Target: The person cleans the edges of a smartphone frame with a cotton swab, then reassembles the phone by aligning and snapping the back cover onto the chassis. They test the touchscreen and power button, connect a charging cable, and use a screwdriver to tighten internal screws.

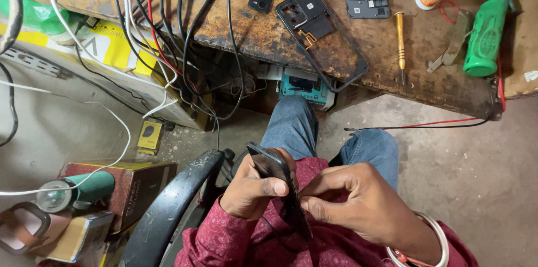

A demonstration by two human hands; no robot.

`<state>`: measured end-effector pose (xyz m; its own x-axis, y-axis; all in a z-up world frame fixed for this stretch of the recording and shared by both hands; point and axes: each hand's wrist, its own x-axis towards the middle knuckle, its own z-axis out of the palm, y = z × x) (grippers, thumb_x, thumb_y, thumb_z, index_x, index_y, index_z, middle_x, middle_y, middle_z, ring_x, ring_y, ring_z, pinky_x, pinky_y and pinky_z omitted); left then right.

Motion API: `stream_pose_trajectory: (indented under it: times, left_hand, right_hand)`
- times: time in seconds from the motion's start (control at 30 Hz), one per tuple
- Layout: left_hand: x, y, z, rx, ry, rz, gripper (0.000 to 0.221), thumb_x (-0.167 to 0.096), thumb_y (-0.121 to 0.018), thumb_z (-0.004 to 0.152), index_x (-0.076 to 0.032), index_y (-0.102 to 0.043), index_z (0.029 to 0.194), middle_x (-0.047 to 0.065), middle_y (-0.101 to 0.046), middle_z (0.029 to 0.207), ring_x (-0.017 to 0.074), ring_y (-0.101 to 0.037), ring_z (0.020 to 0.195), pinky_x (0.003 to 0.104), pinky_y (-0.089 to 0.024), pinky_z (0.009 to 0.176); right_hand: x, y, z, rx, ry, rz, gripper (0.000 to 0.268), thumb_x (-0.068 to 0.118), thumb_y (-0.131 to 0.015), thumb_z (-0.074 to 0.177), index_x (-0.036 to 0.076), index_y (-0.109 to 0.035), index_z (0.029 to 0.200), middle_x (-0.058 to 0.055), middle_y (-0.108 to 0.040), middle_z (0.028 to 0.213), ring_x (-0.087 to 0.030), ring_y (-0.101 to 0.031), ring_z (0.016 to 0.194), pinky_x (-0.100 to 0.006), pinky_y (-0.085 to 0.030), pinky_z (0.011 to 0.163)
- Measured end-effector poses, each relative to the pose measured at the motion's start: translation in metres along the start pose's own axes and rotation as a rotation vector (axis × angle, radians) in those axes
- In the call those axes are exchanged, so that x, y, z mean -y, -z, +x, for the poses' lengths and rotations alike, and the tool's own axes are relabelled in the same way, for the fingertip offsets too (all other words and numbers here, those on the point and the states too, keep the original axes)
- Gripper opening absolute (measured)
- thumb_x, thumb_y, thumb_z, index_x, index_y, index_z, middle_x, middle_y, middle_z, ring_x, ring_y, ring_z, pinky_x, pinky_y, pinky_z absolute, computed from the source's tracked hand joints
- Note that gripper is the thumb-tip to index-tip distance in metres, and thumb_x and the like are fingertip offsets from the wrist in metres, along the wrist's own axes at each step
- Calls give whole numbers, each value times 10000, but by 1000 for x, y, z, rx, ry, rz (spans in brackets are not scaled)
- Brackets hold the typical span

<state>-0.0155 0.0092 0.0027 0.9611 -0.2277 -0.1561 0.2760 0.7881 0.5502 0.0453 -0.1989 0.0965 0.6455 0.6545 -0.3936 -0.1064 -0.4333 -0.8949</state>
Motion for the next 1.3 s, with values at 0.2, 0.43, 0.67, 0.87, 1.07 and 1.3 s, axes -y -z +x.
stream_pose_trajectory:
  times: [0.2,0.43,0.67,0.87,1.07,1.3]
  left_hand:
    - [0,0,1,1,34,9,267,-140,-847,695,19,-677,827,91,-654,825,175,-628,734,308,-508,695]
    - [1,-2,3,13,16,41,253,-144,-841,714,10,-673,824,74,-659,833,165,-623,763,300,-495,716]
    - [-3,-6,5,-38,25,86,177,-71,-840,778,-17,-685,846,28,-648,818,142,-606,764,292,-479,731]
    - [-4,-13,6,-68,88,59,180,-51,-835,790,-3,-719,919,40,-712,847,148,-662,779,302,-525,744]
    - [-6,-21,11,-63,90,58,235,-32,-830,796,20,-715,994,66,-738,901,160,-697,833,317,-569,812]
    - [-6,-23,12,-99,121,25,382,-21,-831,787,24,-662,1127,86,-734,958,164,-716,843,336,-603,788]
  right_hand:
    - [0,0,-1,3,-13,12,151,136,-803,821,8,-846,888,-50,-818,789,-123,-732,754,-283,-572,693]
    - [-3,0,-3,-22,-33,57,136,110,-808,817,-1,-841,889,-50,-830,800,-115,-736,765,-276,-578,710]
    - [-21,-1,1,-45,-81,123,153,104,-808,811,-15,-834,903,-86,-817,820,-126,-730,776,-286,-580,717]
    - [-30,14,-2,6,24,98,173,122,-793,847,-24,-825,934,-89,-822,868,-146,-741,814,-297,-589,737]
    - [-36,19,-3,-12,-40,158,195,114,-785,842,-48,-821,943,-111,-825,897,-161,-739,829,-306,-589,747]
    - [-46,19,-3,-6,-54,234,229,113,-785,846,-72,-815,977,-132,-820,917,-163,-720,804,-300,-570,702]
